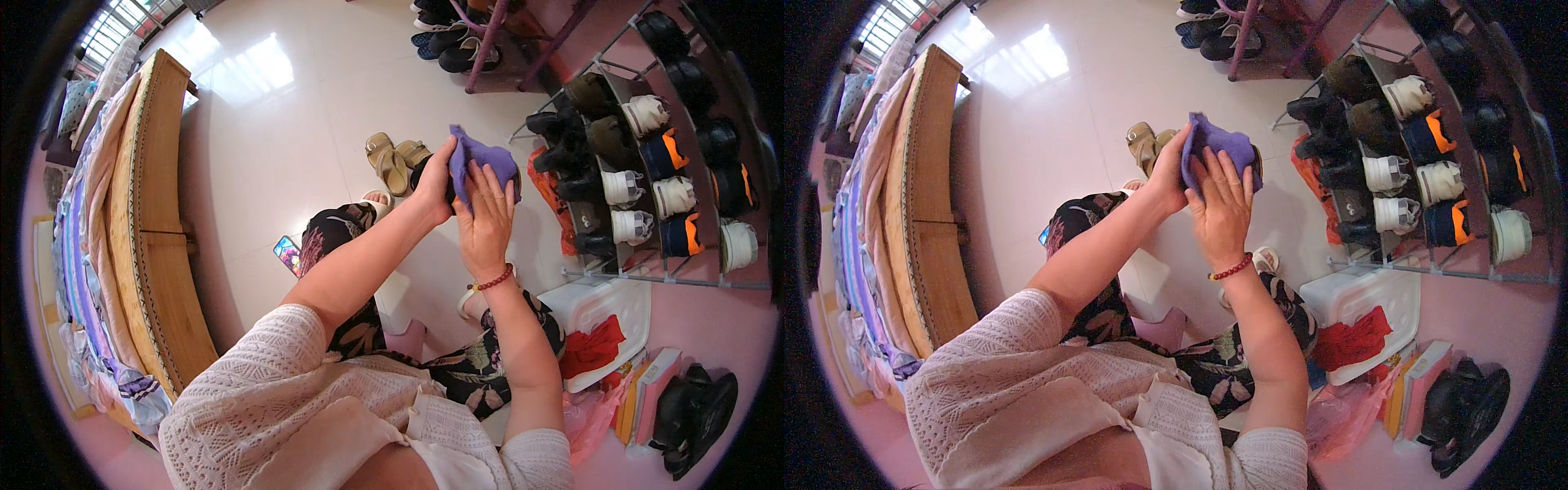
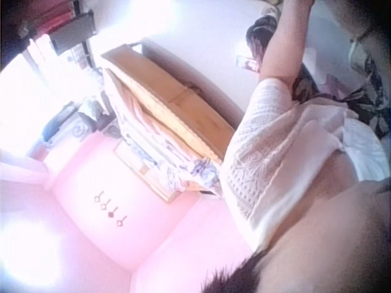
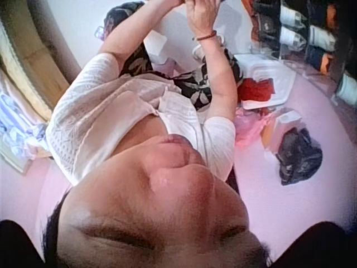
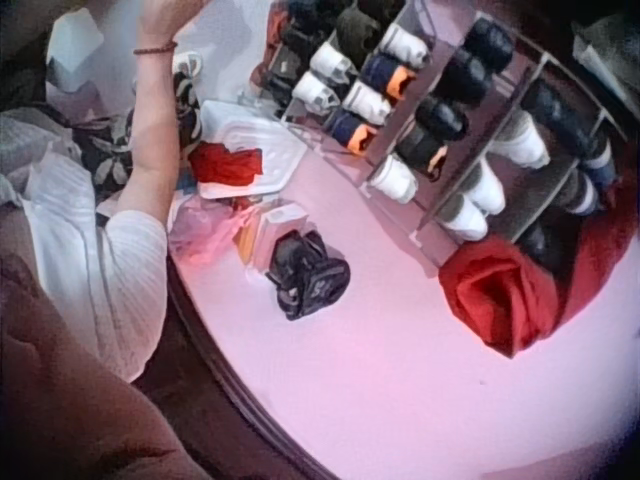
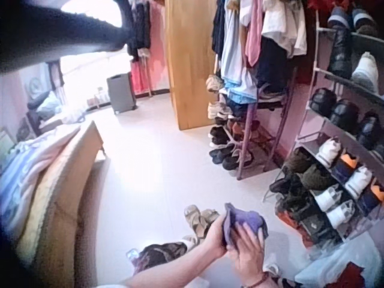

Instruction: The person wipes a black sneaker with a purple cloth while sitting near a shoe rack. They pick up the shoe, wipe the exterior sides and sole by hand, and return it to the rack.

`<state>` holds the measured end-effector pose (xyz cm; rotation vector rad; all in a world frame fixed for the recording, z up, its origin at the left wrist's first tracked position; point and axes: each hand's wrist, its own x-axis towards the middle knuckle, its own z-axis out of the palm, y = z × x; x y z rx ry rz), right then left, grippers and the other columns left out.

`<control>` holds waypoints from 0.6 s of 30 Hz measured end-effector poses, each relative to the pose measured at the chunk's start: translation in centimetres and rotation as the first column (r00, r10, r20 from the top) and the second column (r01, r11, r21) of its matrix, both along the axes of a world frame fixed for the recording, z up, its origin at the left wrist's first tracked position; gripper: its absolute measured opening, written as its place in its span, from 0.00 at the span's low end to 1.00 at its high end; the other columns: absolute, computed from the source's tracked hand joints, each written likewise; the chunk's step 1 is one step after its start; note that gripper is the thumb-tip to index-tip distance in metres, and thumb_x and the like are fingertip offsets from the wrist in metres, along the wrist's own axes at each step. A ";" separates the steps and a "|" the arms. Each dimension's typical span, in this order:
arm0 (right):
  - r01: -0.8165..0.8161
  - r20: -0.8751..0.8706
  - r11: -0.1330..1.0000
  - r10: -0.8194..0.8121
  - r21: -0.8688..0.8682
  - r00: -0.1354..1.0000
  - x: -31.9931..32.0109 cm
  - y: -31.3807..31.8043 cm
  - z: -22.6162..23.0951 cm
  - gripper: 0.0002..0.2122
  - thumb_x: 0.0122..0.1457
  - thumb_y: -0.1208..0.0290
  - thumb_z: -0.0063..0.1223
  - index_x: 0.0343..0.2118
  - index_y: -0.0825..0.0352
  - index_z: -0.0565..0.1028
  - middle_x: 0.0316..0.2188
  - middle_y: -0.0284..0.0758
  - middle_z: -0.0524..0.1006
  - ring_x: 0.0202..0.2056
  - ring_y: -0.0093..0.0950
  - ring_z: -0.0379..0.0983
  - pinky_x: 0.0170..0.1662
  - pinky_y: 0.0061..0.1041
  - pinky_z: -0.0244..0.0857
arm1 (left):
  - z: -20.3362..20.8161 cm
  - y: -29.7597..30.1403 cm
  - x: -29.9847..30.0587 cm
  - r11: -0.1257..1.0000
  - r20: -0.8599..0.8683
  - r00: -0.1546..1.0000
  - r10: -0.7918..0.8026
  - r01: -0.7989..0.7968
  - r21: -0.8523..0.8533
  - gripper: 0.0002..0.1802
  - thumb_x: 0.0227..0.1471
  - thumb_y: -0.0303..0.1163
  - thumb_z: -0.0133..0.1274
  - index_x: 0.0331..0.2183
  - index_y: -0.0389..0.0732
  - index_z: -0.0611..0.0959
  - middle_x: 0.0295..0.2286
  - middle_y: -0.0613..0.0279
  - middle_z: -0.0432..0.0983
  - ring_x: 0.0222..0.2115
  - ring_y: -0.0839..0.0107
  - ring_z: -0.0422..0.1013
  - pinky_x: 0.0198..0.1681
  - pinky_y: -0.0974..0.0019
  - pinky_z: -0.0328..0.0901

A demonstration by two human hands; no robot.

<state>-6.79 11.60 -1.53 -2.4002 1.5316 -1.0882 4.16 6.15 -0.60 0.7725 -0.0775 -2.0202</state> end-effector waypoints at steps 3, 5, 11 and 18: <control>0.016 -0.186 0.994 -0.036 -0.105 0.982 -1.0 -1.1 0.4 0.17 0.56 0.62 0.48 0.48 0.61 0.73 0.51 0.31 0.70 0.55 0.32 0.61 0.60 0.46 0.44 | -0.6 0.1 0.3 0.998 0.024 0.999 -0.041 0.040 0.046 0.25 0.58 0.51 0.37 0.46 0.43 0.72 0.44 0.58 0.71 0.45 0.62 0.69 0.52 0.58 0.61; 0.077 -0.128 0.991 -0.091 -0.110 0.988 -1.9 -2.5 1.2 0.14 0.57 0.63 0.47 0.45 0.62 0.74 0.46 0.32 0.73 0.51 0.32 0.65 0.58 0.47 0.47 | -0.5 0.4 -0.1 1.000 0.023 0.999 -0.023 0.023 0.003 0.23 0.59 0.50 0.36 0.45 0.43 0.73 0.43 0.60 0.73 0.44 0.65 0.70 0.51 0.60 0.62; 0.223 0.331 0.970 -0.243 0.098 0.912 -3.9 -4.1 -0.1 0.15 0.62 0.62 0.42 0.38 0.72 0.73 0.37 0.43 0.75 0.42 0.38 0.69 0.44 0.32 0.62 | -0.4 0.2 -0.7 0.992 -0.033 0.997 -0.071 0.067 -0.104 0.26 0.57 0.53 0.42 0.43 0.40 0.74 0.42 0.62 0.73 0.42 0.69 0.70 0.50 0.63 0.62; 0.187 0.705 0.934 -0.352 0.303 0.615 -4.5 -5.0 -0.2 0.17 0.64 0.61 0.40 0.37 0.75 0.72 0.31 0.35 0.74 0.33 0.23 0.66 0.39 0.26 0.61 | 2.7 1.3 0.2 0.525 0.914 0.333 -0.230 0.834 -0.171 0.21 0.46 0.43 0.61 0.31 0.36 0.74 0.28 0.67 0.69 0.31 0.83 0.62 0.34 0.71 0.59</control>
